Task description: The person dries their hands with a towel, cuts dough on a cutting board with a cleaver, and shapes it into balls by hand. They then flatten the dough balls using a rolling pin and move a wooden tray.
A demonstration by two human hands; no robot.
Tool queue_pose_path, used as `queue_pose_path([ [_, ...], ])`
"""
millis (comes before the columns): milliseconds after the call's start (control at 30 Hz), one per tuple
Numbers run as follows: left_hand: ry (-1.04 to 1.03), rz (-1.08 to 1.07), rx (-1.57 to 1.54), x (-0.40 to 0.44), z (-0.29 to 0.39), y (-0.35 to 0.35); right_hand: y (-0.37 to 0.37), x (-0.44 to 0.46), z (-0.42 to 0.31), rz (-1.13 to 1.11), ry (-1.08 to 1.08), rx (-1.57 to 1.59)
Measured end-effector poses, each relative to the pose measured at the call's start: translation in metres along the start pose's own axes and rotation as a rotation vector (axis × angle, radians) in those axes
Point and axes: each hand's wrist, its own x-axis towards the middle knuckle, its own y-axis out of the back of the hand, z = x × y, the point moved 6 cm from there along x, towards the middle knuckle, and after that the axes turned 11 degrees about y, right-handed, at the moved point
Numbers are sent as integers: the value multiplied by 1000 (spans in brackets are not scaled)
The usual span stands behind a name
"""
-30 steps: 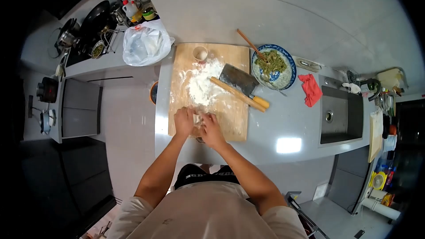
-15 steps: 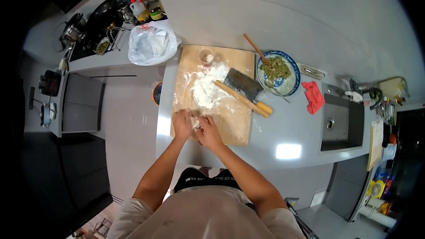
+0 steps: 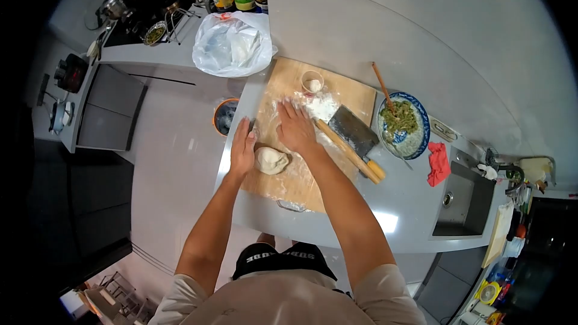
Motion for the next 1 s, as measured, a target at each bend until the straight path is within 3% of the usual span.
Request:
queue_pose_path([
  [100, -26, -182, 189, 16, -6, -17, -13, 12, 9, -81, 166, -78],
  [133, -77, -236, 176, 10, -6, -21, -12, 10, 7, -253, 252, 26],
  [167, -75, -239, 173, 3, -7, -19, 3, 4, 6, -257, 250, 26],
  [233, -168, -291, 242, -22, 4, -13, 11, -19, -5, -757, 274, 241],
  [267, -218, -233, 257, -36, 15, -10, 19, -23, 1, -701, 103, 261],
  [300, -220, -234, 260, -47, 23, -11, 17, -24, 0, -697, 103, 263],
  [367, -218, -170, 146, -61, 38, -6, 15, -6, 6, -314, 51, 114],
  [500, -144, -179, 74, -79, 33, 4, -24, 3, -11, -277, 198, 17],
  [533, -38, -204, -65, -84, 23, 9, -13, 1, -21, -441, 176, 159],
  [567, -40, -200, -64, -87, 18, 12, 10, 7, -30, -439, 180, 158],
  [633, 113, -84, -88, -89, 3, 22, 16, 0, -43, -910, 172, 171],
  [700, 88, -41, -50, -89, 1, 23, -3, 11, -26, 0, 321, 62],
  [767, 127, -84, -57, -90, 4, 20, -23, 19, -32, 187, 456, -45],
  [800, 69, -56, -26, -91, 3, 22, -17, 14, -40, 183, 455, -41],
  [867, 101, -60, -57, -95, 5, 28, -17, -9, -64, -421, 476, 180],
  [900, 128, -57, -87, -96, 7, 31, -4, -17, -66, -427, 469, 171],
  [967, 96, -58, -95, -99, -4, 29, 6, -43, -54, -642, 279, 260],
  [1000, 82, -52, -84, -101, -4, 30, 9, -52, -49, -246, 373, 100],
])
